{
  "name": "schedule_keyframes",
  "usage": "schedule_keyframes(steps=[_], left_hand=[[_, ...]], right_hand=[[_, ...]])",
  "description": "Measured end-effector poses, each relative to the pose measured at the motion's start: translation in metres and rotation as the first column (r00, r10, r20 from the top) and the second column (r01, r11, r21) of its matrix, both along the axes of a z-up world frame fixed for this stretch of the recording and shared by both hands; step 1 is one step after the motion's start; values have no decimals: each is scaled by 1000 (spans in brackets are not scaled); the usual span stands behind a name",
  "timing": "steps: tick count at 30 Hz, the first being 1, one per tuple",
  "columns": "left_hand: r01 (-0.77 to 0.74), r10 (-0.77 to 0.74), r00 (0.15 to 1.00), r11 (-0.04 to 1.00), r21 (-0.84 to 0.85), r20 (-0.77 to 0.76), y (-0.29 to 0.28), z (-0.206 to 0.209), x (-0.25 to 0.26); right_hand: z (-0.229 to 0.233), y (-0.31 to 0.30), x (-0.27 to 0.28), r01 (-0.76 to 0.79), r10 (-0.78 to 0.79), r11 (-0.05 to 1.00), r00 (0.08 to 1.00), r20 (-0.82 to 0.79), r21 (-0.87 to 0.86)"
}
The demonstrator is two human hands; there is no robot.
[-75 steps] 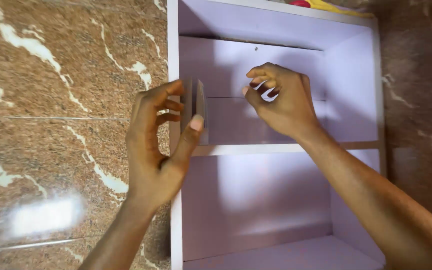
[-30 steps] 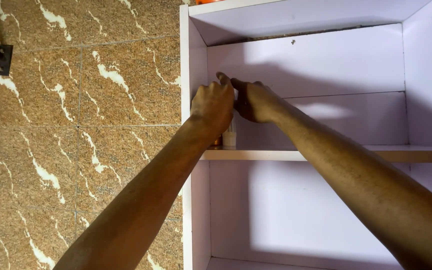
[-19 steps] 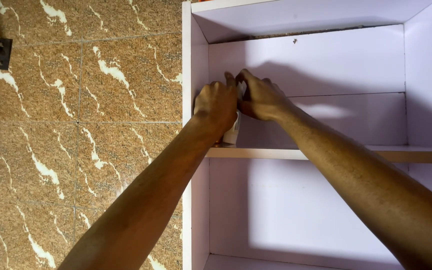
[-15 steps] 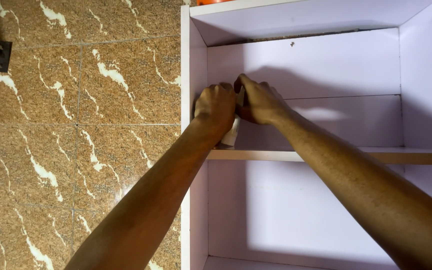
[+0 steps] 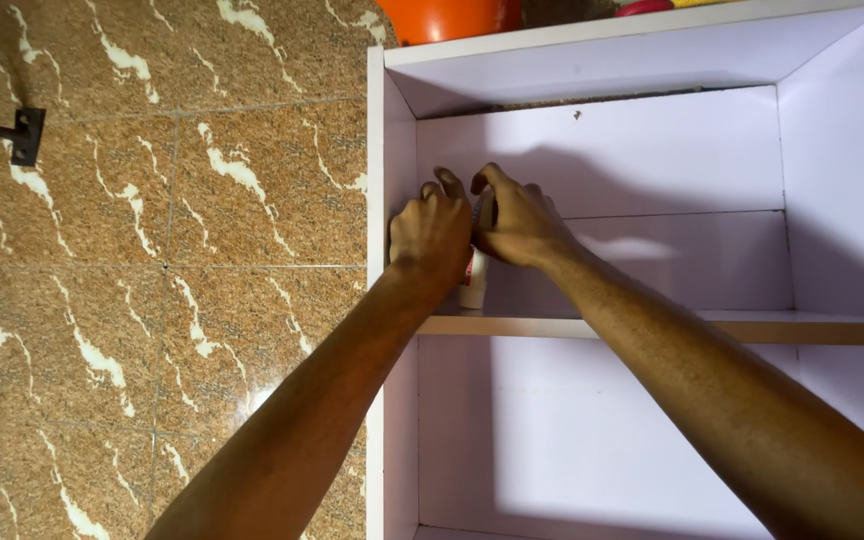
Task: Organize various toiletries and skincare products into a wall-mounted cabinet and onto the back of the toilet.
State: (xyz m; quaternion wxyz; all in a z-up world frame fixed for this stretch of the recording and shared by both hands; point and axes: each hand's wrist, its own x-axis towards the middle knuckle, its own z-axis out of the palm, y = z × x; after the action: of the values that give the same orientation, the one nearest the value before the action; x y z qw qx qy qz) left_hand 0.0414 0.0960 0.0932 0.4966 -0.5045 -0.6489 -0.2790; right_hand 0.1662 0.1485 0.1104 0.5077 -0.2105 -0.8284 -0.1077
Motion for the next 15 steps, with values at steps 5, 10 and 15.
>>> schedule_keyframes(steps=[5,10,15], left_hand=[[61,-61,998,996,61,3,-7,-4,4],[143,-144,990,986,88,1,-29,-7,16],[214,-215,975,976,40,51,-43,-8,22]], right_hand=[[-2,-1,0,10,-10,1000,999,-40,-6],[1,4,4,-51,54,997,997,-46,61],[0,4,7,-96,102,993,991,-90,62]])
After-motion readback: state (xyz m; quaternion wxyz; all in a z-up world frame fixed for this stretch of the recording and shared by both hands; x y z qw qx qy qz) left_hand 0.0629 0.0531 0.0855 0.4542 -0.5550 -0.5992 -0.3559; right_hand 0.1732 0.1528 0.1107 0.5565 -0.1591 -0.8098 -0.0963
